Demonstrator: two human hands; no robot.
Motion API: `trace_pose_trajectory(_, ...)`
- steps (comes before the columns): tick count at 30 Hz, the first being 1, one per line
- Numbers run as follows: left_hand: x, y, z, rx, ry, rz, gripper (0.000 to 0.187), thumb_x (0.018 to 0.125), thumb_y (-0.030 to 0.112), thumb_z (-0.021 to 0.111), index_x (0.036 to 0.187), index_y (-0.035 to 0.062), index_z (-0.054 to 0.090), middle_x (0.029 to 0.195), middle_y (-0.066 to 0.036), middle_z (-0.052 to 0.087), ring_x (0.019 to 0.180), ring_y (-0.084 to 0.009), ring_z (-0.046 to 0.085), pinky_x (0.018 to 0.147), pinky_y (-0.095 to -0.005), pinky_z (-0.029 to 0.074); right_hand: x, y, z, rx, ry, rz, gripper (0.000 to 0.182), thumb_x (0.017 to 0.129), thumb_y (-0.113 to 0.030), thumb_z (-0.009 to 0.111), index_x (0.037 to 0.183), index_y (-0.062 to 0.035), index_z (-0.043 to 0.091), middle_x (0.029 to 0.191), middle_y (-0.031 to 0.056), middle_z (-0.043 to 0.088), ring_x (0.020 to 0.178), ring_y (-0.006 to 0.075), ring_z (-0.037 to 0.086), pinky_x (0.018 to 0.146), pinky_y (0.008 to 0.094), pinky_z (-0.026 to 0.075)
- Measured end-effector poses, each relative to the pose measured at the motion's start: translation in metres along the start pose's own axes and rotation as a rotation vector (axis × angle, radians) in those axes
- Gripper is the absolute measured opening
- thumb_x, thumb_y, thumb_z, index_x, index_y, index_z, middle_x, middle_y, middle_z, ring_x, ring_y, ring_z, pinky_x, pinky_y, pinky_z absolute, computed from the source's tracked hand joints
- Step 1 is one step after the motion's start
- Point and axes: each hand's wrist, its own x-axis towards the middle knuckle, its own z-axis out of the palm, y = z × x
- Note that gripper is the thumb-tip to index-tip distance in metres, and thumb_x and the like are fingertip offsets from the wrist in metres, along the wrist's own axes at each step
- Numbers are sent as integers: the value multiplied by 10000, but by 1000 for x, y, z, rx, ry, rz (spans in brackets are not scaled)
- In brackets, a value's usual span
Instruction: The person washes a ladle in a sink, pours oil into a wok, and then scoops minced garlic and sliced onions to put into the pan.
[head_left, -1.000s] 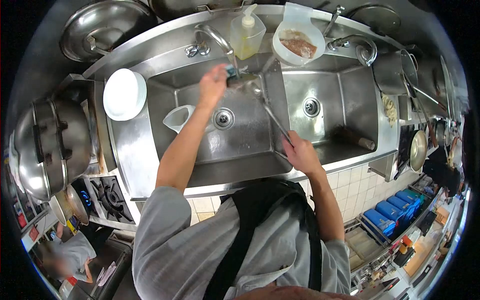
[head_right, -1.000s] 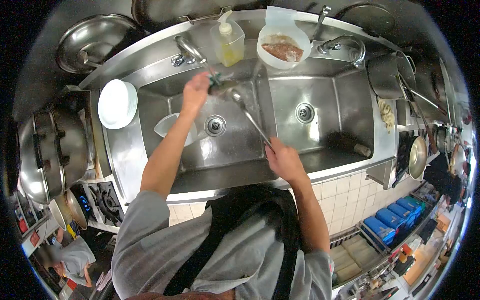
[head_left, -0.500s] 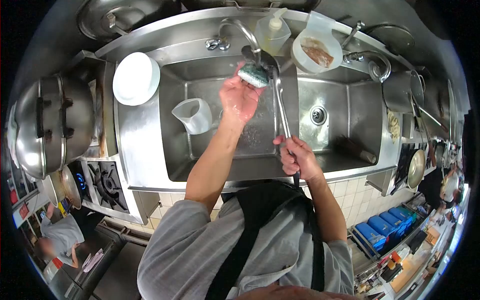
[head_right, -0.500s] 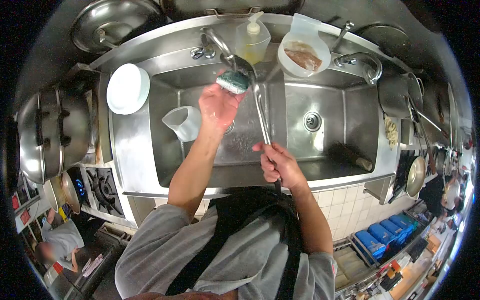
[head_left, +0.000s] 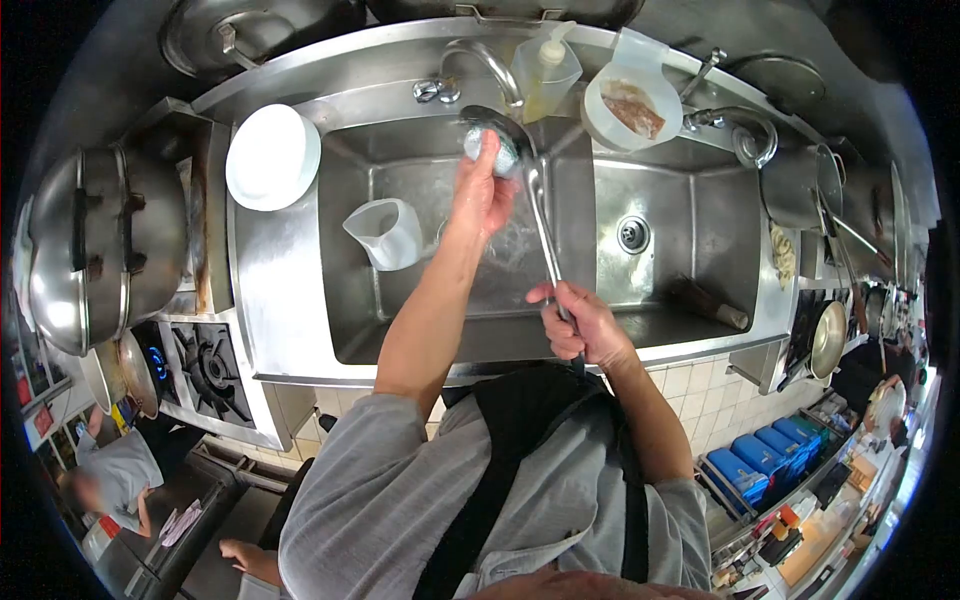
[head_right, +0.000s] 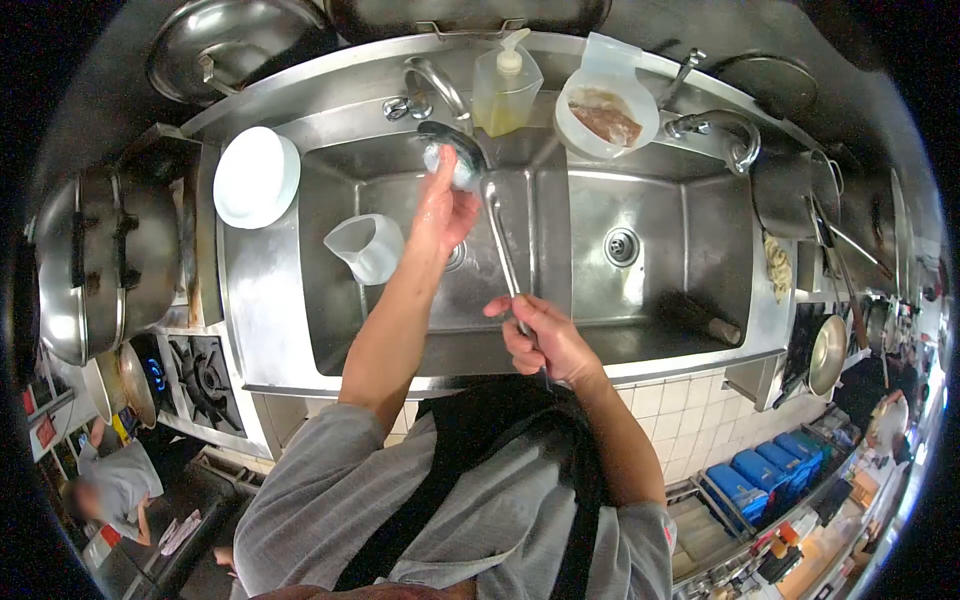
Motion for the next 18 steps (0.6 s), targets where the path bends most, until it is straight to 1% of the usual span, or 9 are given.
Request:
trace_pose_trajectory(3, -5, 7, 27, 303, 341, 282, 370, 885, 265, 753, 1130, 52, 577, 986, -15, 654, 880, -154, 635, 729, -373, 528, 7, 4, 4, -337, 190, -75, 459, 1041, -455, 412, 1169, -31, 532, 672, -18, 418, 467, 82, 371, 442, 239, 340)
trace_pose_trajectory(6, -6, 9, 26, 439, 346, 358, 339, 874, 258, 765, 1079, 43, 602, 938, -22, 657, 845, -162, 640, 725, -350, 523, 14, 14, -7, -389, 234, -133, 436, 1042, -453, 417, 1131, -42, 531, 677, -13, 423, 463, 80, 371, 424, 243, 337)
trace_pose_trajectory(7, -6, 8, 26, 440, 351, 362, 339, 874, 258, 765, 1079, 43, 602, 938, -22, 657, 845, -162, 640, 725, -350, 523, 16, 16, -5, -390, 230, -129, 436, 1042, -453, 417, 1131, -42, 531, 677, -13, 423, 463, 80, 371, 424, 243, 337)
trace_pose_trajectory(9, -9, 0, 27, 290, 450, 154, 332, 867, 251, 770, 1071, 45, 609, 949, -32, 662, 812, -164, 644, 657, -357, 523, 20, 19, 3, -441, 278, -115, 388, 1041, -433, 436, 1081, -56, 521, 672, -12, 414, 459, 78, 365, 406, 252, 336)
trace_pose_trajectory(10, -13, -4, 29, 289, 447, 156, 332, 867, 251, 770, 1071, 45, 609, 949, -32, 662, 812, -164, 644, 657, -357, 523, 20, 18, 4, -444, 278, -117, 388, 1041, -433, 436, 1081, -56, 521, 672, -12, 414, 459, 78, 365, 406, 252, 336)
trace_pose_trajectory(12, -21, -10, 31, 132, 361, -65, 292, 883, 243, 748, 1052, 43, 619, 929, -30, 668, 760, -154, 642, 577, -360, 526, 22, 16, 4, -473, 320, -143, 343, 1040, -409, 452, 1005, -71, 496, 667, -11, 403, 453, 77, 358, 388, 258, 331)
trace_pose_trajectory(14, -14, -9, 23, 226, 401, -39, 230, 903, 228, 717, 1029, 52, 641, 893, -37, 670, 711, -154, 639, 534, -363, 536, 21, 16, 5, -502, 320, -137, 337, 1042, -404, 448, 977, -75, 481, 667, -8, 407, 452, 78, 361, 387, 260, 335)
trace_pose_trajectory(16, -3, -3, 17, 570, 368, 188, 197, 921, 237, 687, 1024, 70, 666, 857, -31, 670, 666, -161, 633, 522, -359, 531, 18, 12, 7, -538, 317, -135, 335, 1043, -400, 445, 949, -80, 466, 666, -6, 412, 452, 79, 364, 385, 262, 339)
trace_pose_trajectory(18, 15, 12, 0, 660, 386, 188, 187, 914, 222, 689, 999, 55, 694, 853, -45, 702, 659, -179, 647, 575, -378, 538, 16, 8, 10, -547, 347, -117, 327, 1049, -383, 433, 921, -82, 445, 675, 1, 425, 454, 77, 374, 380, 261, 344)
